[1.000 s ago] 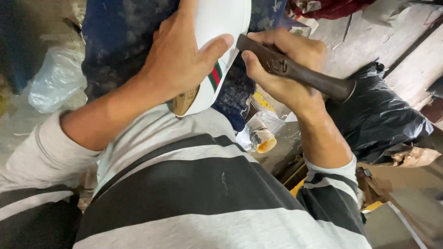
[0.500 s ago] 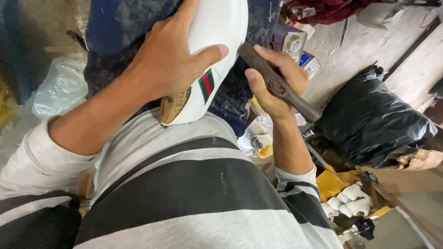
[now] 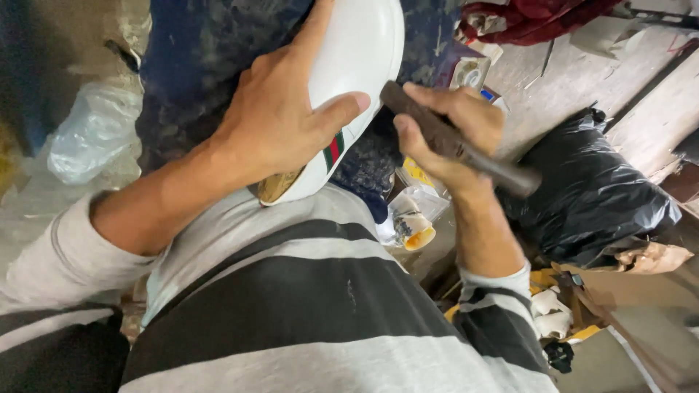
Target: Lasting a shoe by pulling the upper over a last and securing it with glue and tools like a hammer and pliers.
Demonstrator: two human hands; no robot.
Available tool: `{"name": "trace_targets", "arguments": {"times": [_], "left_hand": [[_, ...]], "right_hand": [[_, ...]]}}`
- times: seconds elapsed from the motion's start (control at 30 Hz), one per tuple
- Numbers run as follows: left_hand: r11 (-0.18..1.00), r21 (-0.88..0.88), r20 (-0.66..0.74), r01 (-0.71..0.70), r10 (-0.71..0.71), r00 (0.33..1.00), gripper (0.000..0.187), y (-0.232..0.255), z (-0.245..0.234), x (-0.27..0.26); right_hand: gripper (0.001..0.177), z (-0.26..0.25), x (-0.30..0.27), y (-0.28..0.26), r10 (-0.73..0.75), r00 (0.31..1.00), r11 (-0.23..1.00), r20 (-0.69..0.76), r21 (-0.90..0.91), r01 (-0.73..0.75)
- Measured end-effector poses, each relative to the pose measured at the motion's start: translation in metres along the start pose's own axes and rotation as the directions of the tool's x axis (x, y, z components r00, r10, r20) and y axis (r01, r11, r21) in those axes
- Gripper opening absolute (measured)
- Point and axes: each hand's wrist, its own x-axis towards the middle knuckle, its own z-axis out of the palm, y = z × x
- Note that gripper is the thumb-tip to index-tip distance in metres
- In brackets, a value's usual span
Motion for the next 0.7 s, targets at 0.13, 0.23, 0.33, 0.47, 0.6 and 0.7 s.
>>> {"name": "trace_targets", "arguments": {"times": [0.13, 0.23, 0.33, 0.47, 0.6, 0.7], "left_hand": [[0.993, 0.002, -0.076, -0.122, 0.122, 0.99, 0.077, -0.004, 0.0, 0.003], [0.997, -0.066, -0.026, -0.044, 0.042, 0.999, 0.092, -0.003, -0.002, -0.001], [0.993, -0.114, 0.012, -0.041, 0.042, 0.999, 0.094, -0.006, -0.003, 0.001], [0.99, -0.122, 0.012, -0.076, 0.078, 0.997, 0.094, -0.01, -0.001, 0.001], [0.992, -0.121, 0.046, -0.018, 0.023, 0.999, 0.095, -0.004, -0.006, 0.002], [0.986, -0.146, 0.025, -0.084, 0.088, 0.996, 0.094, -0.008, -0.003, 0.003]], "right_hand": [[0.03, -0.022, 0.034, -0.008, 0.076, 0.986, 0.995, 0.145, 0.049, -0.084], [0.021, -0.024, 0.022, 0.003, 0.181, 0.964, 0.97, 0.194, 0.129, -0.208], [0.032, -0.017, 0.005, 0.014, 0.206, 0.968, 0.929, 0.144, 0.283, -0.24], [0.042, -0.007, -0.002, 0.003, 0.167, 0.984, 0.978, -0.069, 0.141, -0.156], [0.038, -0.007, 0.005, -0.005, 0.078, 0.995, 0.997, -0.068, 0.036, -0.075], [0.037, -0.007, 0.007, 0.002, 0.084, 0.995, 0.995, -0.047, 0.058, -0.081]]}}
